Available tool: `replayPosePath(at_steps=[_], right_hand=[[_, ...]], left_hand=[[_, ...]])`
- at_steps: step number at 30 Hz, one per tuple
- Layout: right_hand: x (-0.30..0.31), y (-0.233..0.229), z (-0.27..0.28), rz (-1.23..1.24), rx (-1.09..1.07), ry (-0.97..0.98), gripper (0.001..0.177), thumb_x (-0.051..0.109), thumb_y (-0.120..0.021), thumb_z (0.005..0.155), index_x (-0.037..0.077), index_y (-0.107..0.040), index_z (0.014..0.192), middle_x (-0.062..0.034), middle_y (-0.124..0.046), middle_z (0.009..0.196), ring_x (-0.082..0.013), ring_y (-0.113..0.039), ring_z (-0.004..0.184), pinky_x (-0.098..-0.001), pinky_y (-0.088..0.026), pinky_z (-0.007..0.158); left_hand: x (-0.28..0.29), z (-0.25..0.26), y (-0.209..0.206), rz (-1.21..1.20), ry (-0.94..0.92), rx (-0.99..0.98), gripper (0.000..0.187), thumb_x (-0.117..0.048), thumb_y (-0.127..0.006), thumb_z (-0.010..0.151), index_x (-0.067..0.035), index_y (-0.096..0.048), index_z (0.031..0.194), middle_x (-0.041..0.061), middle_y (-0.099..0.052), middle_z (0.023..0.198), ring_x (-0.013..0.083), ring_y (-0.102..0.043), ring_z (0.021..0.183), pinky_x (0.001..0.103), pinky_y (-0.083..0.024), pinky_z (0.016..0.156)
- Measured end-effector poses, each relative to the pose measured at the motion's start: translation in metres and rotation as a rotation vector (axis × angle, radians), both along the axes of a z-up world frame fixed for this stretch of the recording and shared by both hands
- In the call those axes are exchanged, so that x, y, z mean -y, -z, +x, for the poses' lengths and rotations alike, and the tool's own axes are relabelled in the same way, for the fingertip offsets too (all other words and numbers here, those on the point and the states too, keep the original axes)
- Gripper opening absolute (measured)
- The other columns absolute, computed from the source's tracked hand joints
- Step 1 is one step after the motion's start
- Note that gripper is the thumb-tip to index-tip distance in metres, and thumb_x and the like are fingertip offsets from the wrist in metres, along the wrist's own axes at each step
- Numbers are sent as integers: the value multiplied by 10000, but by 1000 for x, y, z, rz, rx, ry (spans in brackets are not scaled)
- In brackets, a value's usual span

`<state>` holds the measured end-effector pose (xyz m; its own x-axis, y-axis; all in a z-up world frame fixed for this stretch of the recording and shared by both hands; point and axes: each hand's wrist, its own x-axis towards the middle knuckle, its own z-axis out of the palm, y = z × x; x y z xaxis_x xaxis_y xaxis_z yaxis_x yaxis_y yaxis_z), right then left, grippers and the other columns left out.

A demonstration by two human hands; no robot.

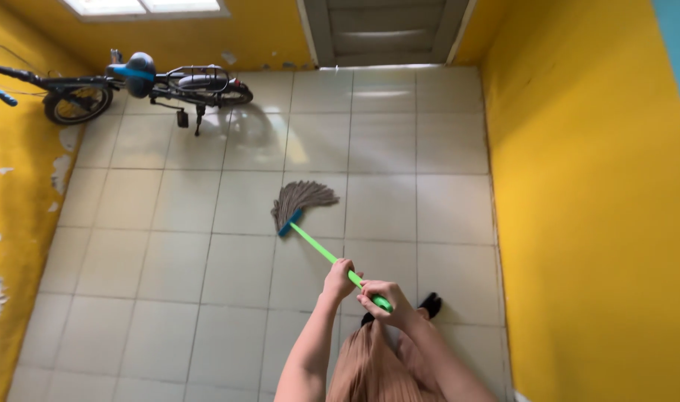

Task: Mopping a tiled floor in a home environment.

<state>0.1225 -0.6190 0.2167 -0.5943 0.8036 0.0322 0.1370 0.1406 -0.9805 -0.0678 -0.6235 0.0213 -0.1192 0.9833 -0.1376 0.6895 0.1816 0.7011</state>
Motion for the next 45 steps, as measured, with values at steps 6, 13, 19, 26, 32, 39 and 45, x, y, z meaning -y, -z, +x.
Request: replayPosePath(at_steps=[6,13,19,26,32,39,45], right_hand=[[31,-20,16,-50,153,-82,157,87,-712,886,-24,-661,787,-185,-662,799,-318,-697,843,-350,-546,795],[47,-52,124,64,208,35,128,85,-704,888,-31,-753,911,-211,-774,956,-283,-759,1086,-336,-574,876],[93,-82,257,62,318,324,125,77,-749,837,-21,-777,910,-164,-824,965,-248,-798,981,-325,-611,821],[188,-86,374,167,379,698,217,124,-768,839,-54,-728,957,-160,-810,917,-185,-789,834,-291,-613,755],[229,-90,396,-136,591,963,240,129,-763,863,-55,-765,1018,-147,-806,818,-171,-772,728,-299,-601,695],[227,-92,418,-101,409,944,237,129,-661,943,-40,-781,1058,-116,-777,835,-163,-689,750,-278,-551,693],[190,-92,374,-100,401,730,241,174,-656,946,-16,-803,973,-72,-791,835,-149,-695,699,-268,-560,653]], left_hand=[[33,26,12,175,-72,13,441,-267,-944,643,-32,-592,768,189,-655,893,456,-584,1027,530,-452,957],[24,154,-28,238,-73,138,423,-242,-964,576,-51,-604,690,177,-646,763,393,-597,909,522,-416,1036],[36,310,-63,166,143,242,382,-307,-946,625,-83,-640,677,150,-655,743,375,-591,895,481,-500,860],[92,465,-68,184,484,438,370,-387,-893,721,-90,-674,742,135,-681,764,355,-657,853,468,-555,800],[109,518,-60,31,857,300,348,-450,-767,854,-107,-717,826,132,-706,838,352,-701,890,476,-573,800],[105,520,-75,-112,898,79,223,-369,-749,755,-171,-763,856,104,-752,890,326,-731,878,457,-596,756],[99,437,-74,-174,687,15,229,-402,-740,787,-183,-771,844,105,-754,908,332,-728,891,470,-598,772]])
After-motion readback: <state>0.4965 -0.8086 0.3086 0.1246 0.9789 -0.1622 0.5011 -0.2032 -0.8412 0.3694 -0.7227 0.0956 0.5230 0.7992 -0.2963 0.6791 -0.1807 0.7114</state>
